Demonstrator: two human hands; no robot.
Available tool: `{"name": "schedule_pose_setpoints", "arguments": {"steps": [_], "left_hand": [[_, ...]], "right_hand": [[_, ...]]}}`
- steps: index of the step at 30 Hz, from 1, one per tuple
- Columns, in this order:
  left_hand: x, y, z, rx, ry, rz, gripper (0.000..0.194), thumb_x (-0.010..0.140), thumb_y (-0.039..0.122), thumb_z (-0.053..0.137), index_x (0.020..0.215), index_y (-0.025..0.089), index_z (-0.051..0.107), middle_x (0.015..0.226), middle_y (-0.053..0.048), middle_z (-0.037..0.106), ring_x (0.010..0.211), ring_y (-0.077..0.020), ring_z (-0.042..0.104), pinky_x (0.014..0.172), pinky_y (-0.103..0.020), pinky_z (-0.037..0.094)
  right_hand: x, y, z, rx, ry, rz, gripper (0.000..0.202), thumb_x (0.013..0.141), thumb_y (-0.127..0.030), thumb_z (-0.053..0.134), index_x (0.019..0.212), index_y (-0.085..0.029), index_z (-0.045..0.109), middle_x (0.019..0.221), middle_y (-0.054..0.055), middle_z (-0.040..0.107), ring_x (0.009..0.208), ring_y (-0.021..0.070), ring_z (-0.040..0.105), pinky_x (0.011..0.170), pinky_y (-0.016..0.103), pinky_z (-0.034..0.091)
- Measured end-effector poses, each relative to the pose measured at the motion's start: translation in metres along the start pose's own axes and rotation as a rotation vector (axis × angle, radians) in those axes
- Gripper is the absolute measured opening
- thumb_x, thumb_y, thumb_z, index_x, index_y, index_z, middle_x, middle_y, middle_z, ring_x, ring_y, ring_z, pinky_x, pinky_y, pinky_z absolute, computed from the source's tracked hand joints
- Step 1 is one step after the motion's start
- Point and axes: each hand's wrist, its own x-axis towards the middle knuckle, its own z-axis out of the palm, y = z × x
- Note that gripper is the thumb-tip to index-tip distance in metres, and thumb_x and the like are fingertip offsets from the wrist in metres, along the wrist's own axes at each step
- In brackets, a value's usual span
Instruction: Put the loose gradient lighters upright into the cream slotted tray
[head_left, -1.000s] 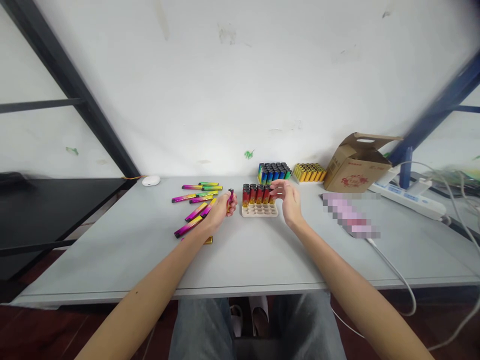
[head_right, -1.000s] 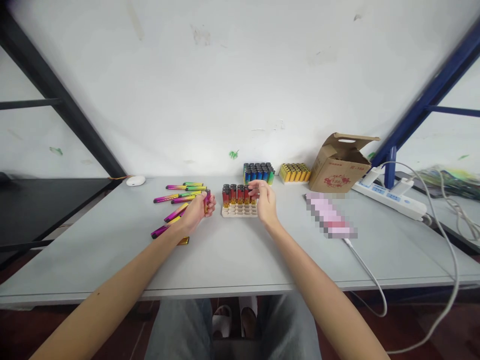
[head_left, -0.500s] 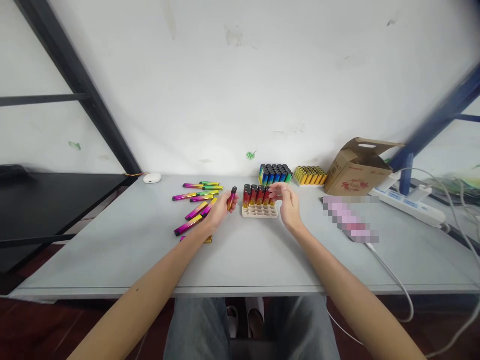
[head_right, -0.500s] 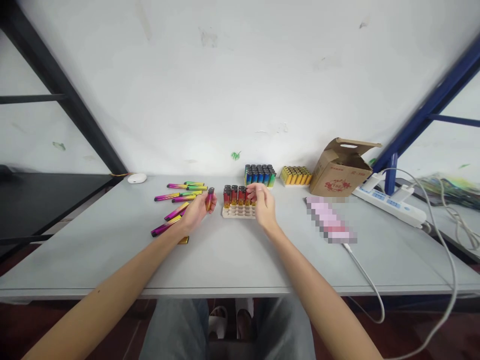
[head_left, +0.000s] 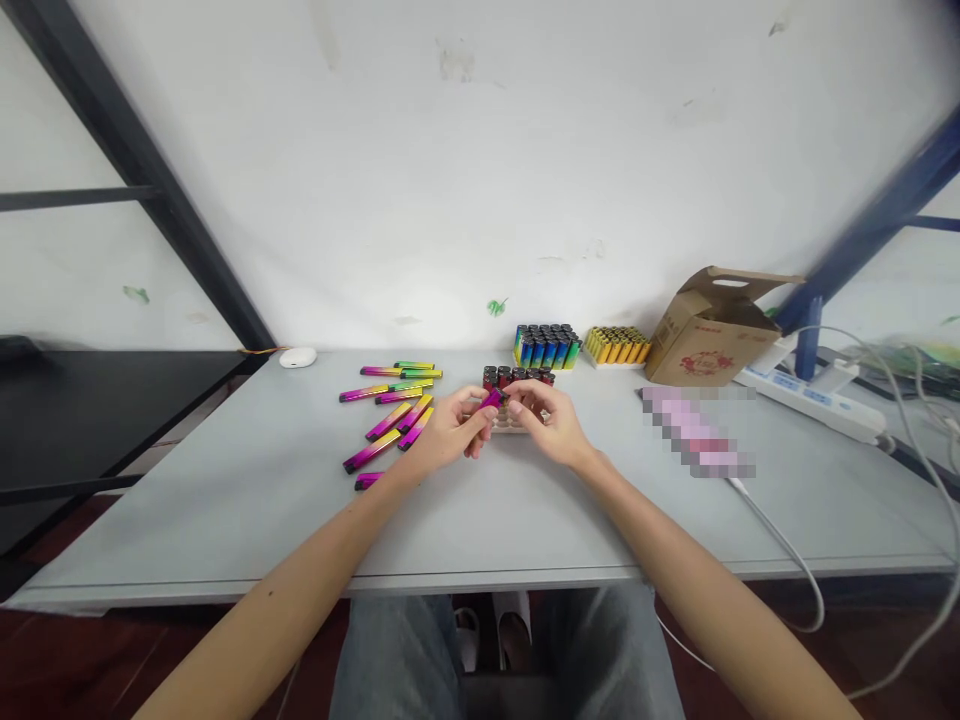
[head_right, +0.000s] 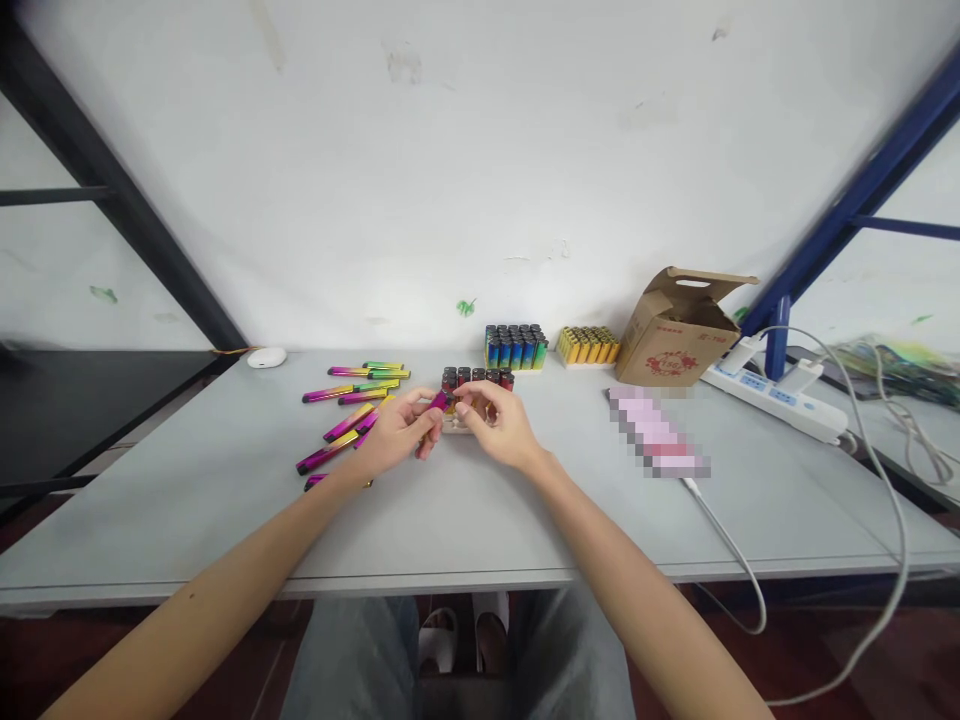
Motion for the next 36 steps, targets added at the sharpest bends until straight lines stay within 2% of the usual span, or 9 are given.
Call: {"name": "schedule_pose_setpoints", "arguments": {"steps": [6, 9, 12, 15, 18, 21, 27, 31, 36], "left_hand": [[0.001, -0.006, 0.000, 0.037, -0.047, -0.031, 0.034, 0.084, 0.049, 0.062, 0.094, 0.018, 0.054, 0.059, 0.003, 0.060, 0.039, -0.0078, 0.053, 0.041, -0.020, 0.041], [0.002, -0.009, -0.001, 0.041, -0.063, -0.041, 0.035, 0.083, 0.049, 0.063, 0.094, 0.017, 0.055, 0.060, 0.002, 0.062, 0.041, -0.0096, 0.057, 0.042, -0.021, 0.042], [0.004, -0.010, -0.001, 0.053, -0.050, -0.028, 0.036, 0.082, 0.049, 0.064, 0.096, 0.017, 0.057, 0.067, -0.001, 0.066, 0.054, -0.0139, 0.065, 0.047, -0.022, 0.046], [0.006, -0.009, -0.003, 0.082, 0.024, -0.004, 0.037, 0.081, 0.051, 0.065, 0.093, 0.016, 0.060, 0.077, -0.006, 0.070, 0.070, -0.0178, 0.069, 0.054, -0.024, 0.050], [0.008, -0.009, -0.006, 0.139, 0.154, 0.022, 0.036, 0.082, 0.052, 0.061, 0.090, 0.017, 0.063, 0.081, -0.006, 0.071, 0.075, -0.0184, 0.068, 0.057, -0.025, 0.050], [0.009, -0.010, -0.012, 0.235, 0.294, 0.060, 0.033, 0.085, 0.050, 0.057, 0.085, 0.018, 0.067, 0.083, -0.006, 0.071, 0.079, -0.0184, 0.066, 0.061, -0.025, 0.050], [0.010, -0.014, -0.021, 0.269, 0.448, 0.065, 0.029, 0.087, 0.045, 0.055, 0.079, 0.019, 0.066, 0.077, -0.005, 0.069, 0.073, -0.0168, 0.063, 0.059, -0.025, 0.045], [0.011, -0.013, -0.024, 0.318, 0.477, 0.063, 0.029, 0.088, 0.042, 0.054, 0.077, 0.019, 0.067, 0.073, -0.004, 0.069, 0.071, -0.0165, 0.062, 0.059, -0.025, 0.043], [0.010, -0.011, -0.025, 0.370, 0.533, 0.070, 0.025, 0.086, 0.036, 0.054, 0.073, 0.019, 0.066, 0.070, -0.002, 0.068, 0.053, -0.0125, 0.052, 0.051, -0.025, 0.036]], "right_hand": [[0.001, -0.003, 0.001, 0.015, -0.015, -0.015, 0.023, 0.086, -0.042, 0.059, 0.082, -0.020, 0.064, 0.072, 0.001, 0.057, 0.056, 0.0111, 0.042, 0.052, 0.027, 0.036], [0.001, -0.004, 0.002, 0.051, -0.025, -0.003, 0.023, 0.084, -0.042, 0.061, 0.080, -0.019, 0.064, 0.074, 0.002, 0.059, 0.057, 0.0113, 0.043, 0.052, 0.027, 0.037], [0.002, -0.002, 0.002, 0.068, 0.020, 0.039, 0.023, 0.082, -0.042, 0.063, 0.080, -0.019, 0.064, 0.072, 0.002, 0.059, 0.057, 0.0111, 0.045, 0.052, 0.027, 0.038], [0.004, 0.003, 0.002, 0.053, 0.147, 0.068, 0.023, 0.081, -0.041, 0.064, 0.082, -0.018, 0.065, 0.069, 0.001, 0.058, 0.056, 0.0112, 0.047, 0.052, 0.027, 0.039], [0.005, 0.006, 0.000, 0.012, 0.252, 0.073, 0.023, 0.082, -0.042, 0.063, 0.083, -0.018, 0.066, 0.068, 0.001, 0.060, 0.057, 0.0121, 0.049, 0.054, 0.028, 0.042], [0.004, 0.006, -0.001, -0.041, 0.306, 0.057, 0.023, 0.083, -0.041, 0.062, 0.083, -0.019, 0.066, 0.070, 0.001, 0.062, 0.056, 0.0126, 0.052, 0.054, 0.028, 0.044], [0.001, 0.010, 0.000, -0.256, 0.263, -0.039, 0.024, 0.087, -0.041, 0.056, 0.091, -0.021, 0.068, 0.078, 0.004, 0.067, 0.063, 0.0159, 0.058, 0.055, 0.030, 0.047], [0.001, 0.015, 0.000, -0.342, 0.199, -0.049, 0.026, 0.090, -0.040, 0.052, 0.097, -0.022, 0.069, 0.087, 0.006, 0.069, 0.071, 0.0180, 0.062, 0.059, 0.031, 0.048], [0.001, 0.021, -0.001, -0.381, 0.182, -0.025, 0.027, 0.091, -0.040, 0.050, 0.102, -0.022, 0.069, 0.091, 0.007, 0.071, 0.074, 0.0194, 0.064, 0.064, 0.033, 0.050]]}}
